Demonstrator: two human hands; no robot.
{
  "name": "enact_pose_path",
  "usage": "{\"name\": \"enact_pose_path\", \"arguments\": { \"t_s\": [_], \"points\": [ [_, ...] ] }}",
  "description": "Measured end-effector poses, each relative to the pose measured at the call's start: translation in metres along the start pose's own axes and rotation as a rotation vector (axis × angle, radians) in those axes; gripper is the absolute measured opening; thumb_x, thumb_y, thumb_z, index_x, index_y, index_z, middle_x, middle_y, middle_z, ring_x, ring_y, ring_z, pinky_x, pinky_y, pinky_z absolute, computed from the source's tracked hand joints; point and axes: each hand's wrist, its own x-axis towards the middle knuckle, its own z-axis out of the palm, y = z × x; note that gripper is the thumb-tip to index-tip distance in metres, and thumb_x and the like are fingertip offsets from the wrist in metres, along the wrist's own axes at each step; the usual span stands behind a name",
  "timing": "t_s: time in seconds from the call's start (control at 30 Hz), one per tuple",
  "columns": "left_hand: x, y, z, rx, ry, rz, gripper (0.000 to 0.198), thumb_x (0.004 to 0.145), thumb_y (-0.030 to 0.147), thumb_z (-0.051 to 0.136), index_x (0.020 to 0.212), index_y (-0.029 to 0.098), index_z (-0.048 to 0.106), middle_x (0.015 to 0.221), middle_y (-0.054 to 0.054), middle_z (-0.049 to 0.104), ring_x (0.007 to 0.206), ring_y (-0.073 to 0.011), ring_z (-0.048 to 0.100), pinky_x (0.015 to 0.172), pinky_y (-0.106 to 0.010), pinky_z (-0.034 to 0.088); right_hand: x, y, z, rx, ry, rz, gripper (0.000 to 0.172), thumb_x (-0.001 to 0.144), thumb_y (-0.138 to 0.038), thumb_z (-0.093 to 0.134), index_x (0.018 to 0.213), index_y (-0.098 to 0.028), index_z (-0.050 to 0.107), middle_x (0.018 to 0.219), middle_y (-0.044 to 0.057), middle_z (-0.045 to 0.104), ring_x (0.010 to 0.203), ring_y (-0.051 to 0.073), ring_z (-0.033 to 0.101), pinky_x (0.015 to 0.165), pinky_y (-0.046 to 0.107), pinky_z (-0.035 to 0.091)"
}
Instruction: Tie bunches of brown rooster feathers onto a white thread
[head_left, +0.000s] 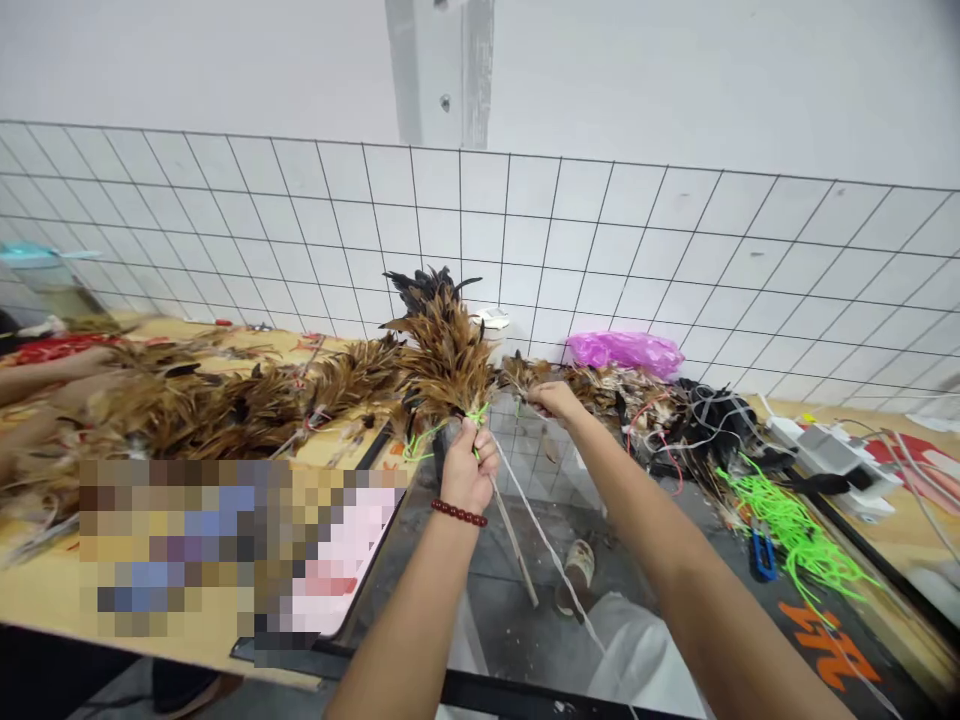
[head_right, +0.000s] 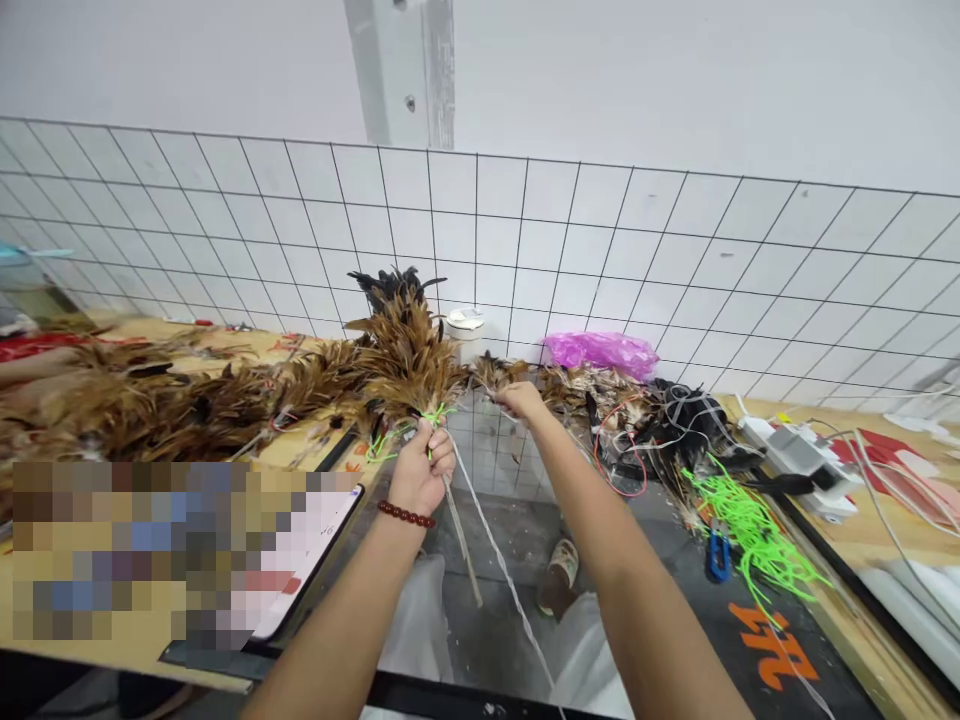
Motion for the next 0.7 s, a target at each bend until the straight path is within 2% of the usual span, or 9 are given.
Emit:
{"name": "enact_pose_path", "arguments": {
  "t_s": [0.1, 0.17, 0.2, 0.23, 0.33, 0.4, 0.53, 0.6, 0.7],
  "points": [
    [0.000, 0.000, 0.002, 0.000, 0.009, -0.020, 0.021, 0.092, 0.028, 0.047, 0.080, 0.012, 0.052, 0.052, 0.008, 0.030, 0.035, -0.0008, 0.023, 0.030, -0.011, 0.016, -0.034, 0.001, -0.010, 0.319, -0.067, 0.075, 0.011, 0.073, -0.023, 0.060, 0.068, -0.013, 0.058, 0.058, 0.003, 0.063, 0.048, 0.008, 0.056, 0.050, 0.018, 0.048],
    [0.000, -0.001, 0.003, 0.021, 0.007, -0.022, 0.021, 0.091, 0.029, 0.047, 0.080, 0.012, 0.051, 0.051, 0.008, 0.031, 0.035, -0.0009, 0.023, 0.030, -0.011, 0.016, -0.054, -0.001, -0.012, 0.572, -0.108, 0.120, 0.008, 0.069, -0.019, 0.062, 0.066, -0.014, 0.057, 0.056, 0.002, 0.062, 0.047, 0.008, 0.055, 0.048, 0.017, 0.048],
    [-0.001, -0.001, 0.004, 0.033, 0.006, -0.019, 0.021, 0.091, 0.029, 0.048, 0.080, 0.012, 0.051, 0.051, 0.008, 0.031, 0.035, -0.0009, 0.022, 0.030, -0.011, 0.015, -0.061, -0.001, -0.012, 0.623, -0.117, 0.137, 0.007, 0.067, -0.018, 0.062, 0.065, -0.013, 0.058, 0.055, 0.002, 0.062, 0.047, 0.009, 0.055, 0.047, 0.018, 0.048],
    [-0.001, -0.002, 0.004, 0.043, 0.006, -0.015, 0.020, 0.091, 0.029, 0.048, 0.080, 0.012, 0.051, 0.051, 0.008, 0.031, 0.035, -0.0008, 0.022, 0.030, -0.011, 0.015, -0.067, -0.001, -0.013, 0.590, -0.119, 0.141, 0.006, 0.066, -0.017, 0.063, 0.065, -0.013, 0.058, 0.055, 0.003, 0.061, 0.048, 0.009, 0.056, 0.047, 0.018, 0.047],
    [-0.002, -0.002, 0.003, 0.056, 0.007, -0.007, 0.020, 0.090, 0.030, 0.050, 0.080, 0.013, 0.051, 0.051, 0.008, 0.031, 0.035, -0.0007, 0.023, 0.030, -0.010, 0.016, -0.071, 0.002, -0.020, 0.254, -0.086, 0.099, 0.008, 0.067, -0.020, 0.065, 0.064, -0.014, 0.060, 0.054, 0.002, 0.060, 0.053, 0.011, 0.056, 0.050, 0.020, 0.046],
    [-0.002, -0.002, 0.002, 0.054, 0.006, -0.002, 0.019, 0.090, 0.029, 0.050, 0.079, 0.013, 0.050, 0.052, 0.008, 0.031, 0.035, -0.0007, 0.023, 0.030, -0.010, 0.016, -0.070, 0.002, -0.029, 0.165, -0.059, 0.035, 0.013, 0.070, -0.025, 0.064, 0.064, -0.014, 0.061, 0.056, 0.001, 0.059, 0.056, 0.011, 0.055, 0.053, 0.021, 0.045],
    [-0.002, -0.004, 0.002, 0.080, -0.012, -0.018, 0.019, 0.092, 0.026, 0.045, 0.081, 0.012, 0.050, 0.053, 0.007, 0.034, 0.035, -0.0004, 0.025, 0.030, -0.010, 0.017, -0.080, -0.012, -0.044, 0.523, -0.032, -0.097, 0.020, 0.065, -0.030, 0.068, 0.073, -0.013, 0.062, 0.062, 0.000, 0.059, 0.053, 0.009, 0.051, 0.053, 0.022, 0.043],
    [-0.002, -0.007, 0.003, 0.136, -0.008, -0.026, 0.018, 0.092, 0.026, 0.045, 0.080, 0.013, 0.049, 0.054, 0.006, 0.037, 0.034, -0.0002, 0.026, 0.030, -0.010, 0.017, -0.091, -0.023, -0.043, 0.681, -0.124, -0.132, 0.027, 0.059, -0.032, 0.073, 0.074, -0.013, 0.062, 0.061, -0.001, 0.058, 0.051, 0.008, 0.049, 0.051, 0.023, 0.043],
    [-0.003, -0.013, 0.006, 0.261, 0.021, -0.035, 0.017, 0.088, 0.028, 0.051, 0.079, 0.015, 0.047, 0.056, 0.005, 0.043, 0.035, -0.0010, 0.030, 0.031, -0.011, 0.019, -0.101, -0.035, -0.028, 0.743, -0.254, -0.205, 0.028, 0.057, -0.031, 0.075, 0.073, -0.013, 0.062, 0.062, -0.001, 0.060, 0.053, 0.009, 0.053, 0.053, 0.024, 0.046]
  ]
}}
